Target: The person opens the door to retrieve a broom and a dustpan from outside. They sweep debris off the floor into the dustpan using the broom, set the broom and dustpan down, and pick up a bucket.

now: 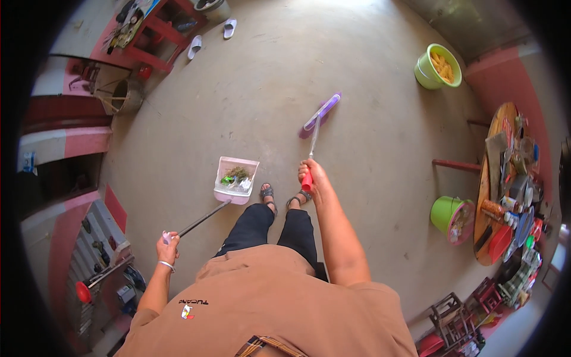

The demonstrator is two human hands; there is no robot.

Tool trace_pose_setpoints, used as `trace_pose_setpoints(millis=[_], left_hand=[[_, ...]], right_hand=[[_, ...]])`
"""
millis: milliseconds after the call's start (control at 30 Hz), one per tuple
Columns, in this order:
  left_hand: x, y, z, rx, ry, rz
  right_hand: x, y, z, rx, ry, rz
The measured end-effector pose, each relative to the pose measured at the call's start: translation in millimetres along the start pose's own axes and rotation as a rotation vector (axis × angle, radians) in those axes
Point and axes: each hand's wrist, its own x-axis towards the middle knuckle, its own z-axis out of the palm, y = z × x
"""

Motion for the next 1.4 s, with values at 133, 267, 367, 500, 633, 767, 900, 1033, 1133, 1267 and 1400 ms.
trace_pose_setpoints(millis=[133, 267, 367, 500, 633, 767, 900, 1033, 1133, 1267, 1400], left_hand=[[17.5, -38.7, 5.6, -0.058, 0.055, -0.081], [19.2, -72.8, -2.9, -0.109, 0.153, -0.196], [36.1, -98.4, 7.8, -0.129, 0.191, -0.208], [19.4, -119.2, -3.3, -0.157, 0.231, -0.323], [-6.2, -131.3, -1.1, -0.251, 0.228, -0.361], [-36.3, -135.0, 10.7, -0.244, 0.347, -0.491], [-62.1, -131.3, 29.6, -0.261, 0.424, -0.520], [-84.9, -127.6, 28.2, -0.311, 0.508, -0.596], [-89.3, -121.8, 23.1, -0.453, 0.641, -0.705], [-107.5, -109.0, 55.0, -0.666, 0.787, -0.914], [-109.8, -87.5, 87.6, -0.740, 0.717, -0.958]], right_hand=[[-58.7, 26.4, 13.5, -0.526, 0.037, -0.114], [-72.9, 31.1, 25.3, -0.205, 0.185, 0.008], [-46.2, 29.1, 19.9, -0.398, 0.116, 0.003], [-24.1, 48.9, 13.1, -0.720, 0.292, 0.434], [28.3, 66.1, 31.5, -0.969, 0.130, 0.500], [124.3, 90.6, 51.4, -1.272, -0.063, 0.636], [168.5, 40.0, 50.9, -1.456, -0.049, 0.438], [144.6, -76.3, 80.2, -1.304, 0.160, 0.465], [107.4, -145.4, 114.4, -1.252, 0.242, 0.380], [59.3, -180.4, 124.5, -1.558, 0.294, 0.187], [8.7, -187.3, 104.5, -1.590, 0.232, 0.253]])
